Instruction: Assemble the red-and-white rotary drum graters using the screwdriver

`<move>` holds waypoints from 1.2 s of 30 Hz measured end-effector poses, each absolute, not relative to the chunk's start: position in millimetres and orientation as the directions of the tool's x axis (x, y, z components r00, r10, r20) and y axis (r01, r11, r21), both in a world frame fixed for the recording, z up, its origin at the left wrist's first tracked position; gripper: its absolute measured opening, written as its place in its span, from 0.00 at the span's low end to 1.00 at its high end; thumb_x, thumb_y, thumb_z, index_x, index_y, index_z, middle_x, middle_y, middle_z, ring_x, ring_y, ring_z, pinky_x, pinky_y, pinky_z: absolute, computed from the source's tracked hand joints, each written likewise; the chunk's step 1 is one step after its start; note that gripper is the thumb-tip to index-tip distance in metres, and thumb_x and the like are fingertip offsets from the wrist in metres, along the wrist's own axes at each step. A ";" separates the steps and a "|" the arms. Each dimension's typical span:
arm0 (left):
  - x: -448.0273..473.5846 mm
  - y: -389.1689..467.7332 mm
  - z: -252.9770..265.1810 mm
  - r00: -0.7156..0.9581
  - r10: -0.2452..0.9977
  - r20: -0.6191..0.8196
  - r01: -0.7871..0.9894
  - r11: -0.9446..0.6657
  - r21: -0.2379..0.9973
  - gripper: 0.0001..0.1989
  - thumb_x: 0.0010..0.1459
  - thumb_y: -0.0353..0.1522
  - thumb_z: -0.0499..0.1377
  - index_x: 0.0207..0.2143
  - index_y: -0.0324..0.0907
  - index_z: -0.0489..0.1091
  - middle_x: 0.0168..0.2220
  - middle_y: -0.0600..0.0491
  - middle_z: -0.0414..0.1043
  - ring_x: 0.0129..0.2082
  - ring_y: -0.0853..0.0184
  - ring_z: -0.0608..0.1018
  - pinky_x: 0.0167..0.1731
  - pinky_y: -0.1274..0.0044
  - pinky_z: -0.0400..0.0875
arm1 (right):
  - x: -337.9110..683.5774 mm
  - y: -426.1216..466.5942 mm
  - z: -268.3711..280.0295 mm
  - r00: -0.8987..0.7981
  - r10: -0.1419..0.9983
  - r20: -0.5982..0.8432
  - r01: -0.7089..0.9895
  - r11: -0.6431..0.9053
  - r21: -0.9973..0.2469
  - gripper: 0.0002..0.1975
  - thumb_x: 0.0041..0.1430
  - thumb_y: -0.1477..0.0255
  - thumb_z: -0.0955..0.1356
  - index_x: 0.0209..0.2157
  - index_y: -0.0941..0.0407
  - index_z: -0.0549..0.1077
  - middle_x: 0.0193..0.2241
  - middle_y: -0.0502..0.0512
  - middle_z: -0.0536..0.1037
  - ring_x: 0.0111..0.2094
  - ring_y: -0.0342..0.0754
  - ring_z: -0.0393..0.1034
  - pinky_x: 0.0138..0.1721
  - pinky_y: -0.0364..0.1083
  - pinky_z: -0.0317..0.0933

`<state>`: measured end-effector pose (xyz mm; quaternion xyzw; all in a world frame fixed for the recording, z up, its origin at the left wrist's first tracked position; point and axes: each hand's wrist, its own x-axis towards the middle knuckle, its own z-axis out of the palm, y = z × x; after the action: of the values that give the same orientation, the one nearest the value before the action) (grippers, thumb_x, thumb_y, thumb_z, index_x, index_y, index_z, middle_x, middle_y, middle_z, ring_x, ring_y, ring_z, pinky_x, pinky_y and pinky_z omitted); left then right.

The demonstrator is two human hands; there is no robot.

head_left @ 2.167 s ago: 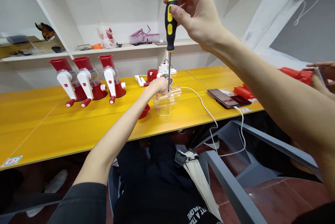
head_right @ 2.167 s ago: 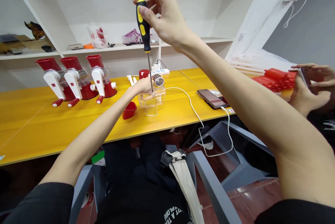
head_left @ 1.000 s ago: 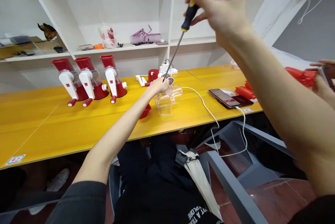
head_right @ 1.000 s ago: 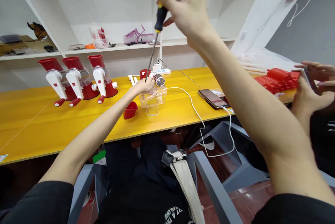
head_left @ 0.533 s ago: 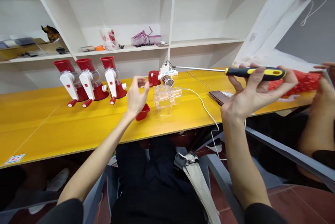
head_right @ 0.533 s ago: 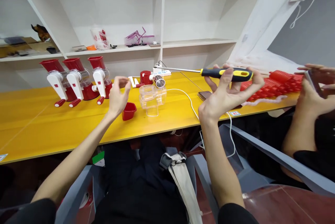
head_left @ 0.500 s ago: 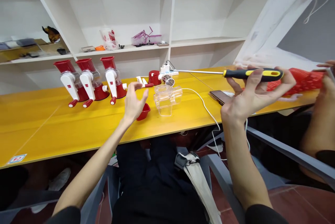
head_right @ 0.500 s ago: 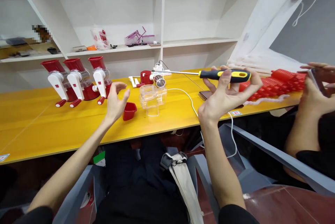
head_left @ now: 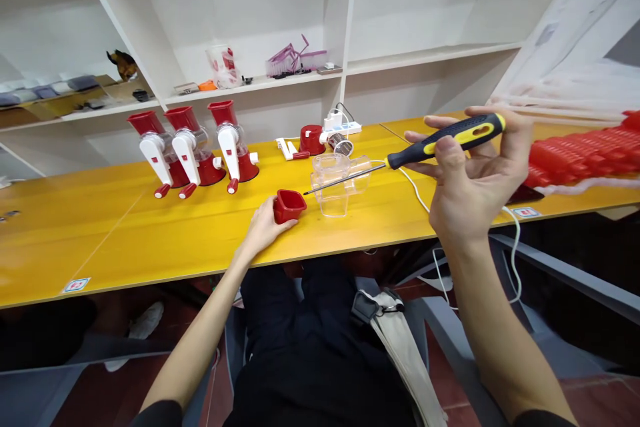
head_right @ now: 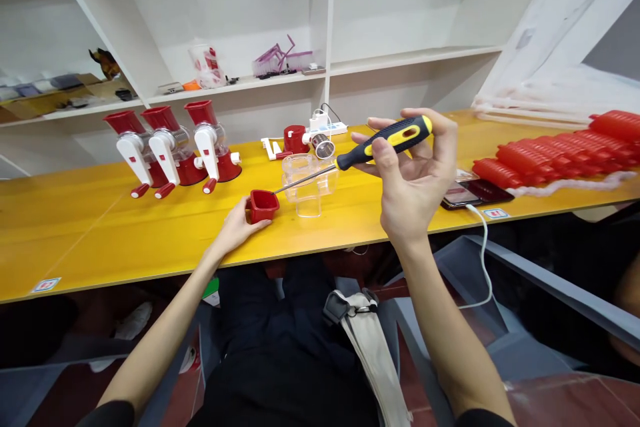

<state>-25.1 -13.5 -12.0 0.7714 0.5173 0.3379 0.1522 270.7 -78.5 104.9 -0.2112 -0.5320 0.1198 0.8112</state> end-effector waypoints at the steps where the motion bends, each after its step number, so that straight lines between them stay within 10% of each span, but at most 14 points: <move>1: -24.6 -14.2 -12.0 0.253 0.892 0.375 0.673 -0.441 0.594 0.31 0.52 0.43 0.68 0.54 0.42 0.63 0.54 0.43 0.73 0.54 0.51 0.76 0.53 0.60 0.71 | 269.0 -79.5 105.0 0.399 0.410 0.820 0.037 0.886 -0.462 0.16 0.58 0.69 0.73 0.46 0.53 0.68 0.42 0.53 0.80 0.39 0.50 0.81 0.33 0.45 0.79; 26: -13.8 -28.3 -7.9 0.408 0.539 0.737 0.598 -0.768 0.230 0.31 0.54 0.31 0.68 0.58 0.44 0.59 0.53 0.45 0.72 0.53 0.58 0.77 0.52 0.65 0.75 | 247.1 -103.3 94.3 -0.040 0.439 0.898 0.107 0.895 -0.433 0.25 0.53 0.77 0.75 0.52 0.49 0.70 0.46 0.50 0.80 0.44 0.48 0.80 0.44 0.48 0.79; 36: -12.0 -29.6 -9.7 0.331 0.757 0.564 0.630 -0.622 0.465 0.33 0.52 0.38 0.69 0.56 0.45 0.59 0.52 0.46 0.72 0.51 0.57 0.78 0.50 0.66 0.75 | 246.5 -92.9 93.5 0.002 0.465 0.885 0.082 0.882 -0.464 0.21 0.57 0.75 0.74 0.50 0.49 0.70 0.45 0.50 0.80 0.43 0.46 0.80 0.45 0.47 0.78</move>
<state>-12.0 -29.6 -9.7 0.8119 0.4269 0.3899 0.0812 246.5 -92.9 93.5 -0.1979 -0.6924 0.1409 0.6794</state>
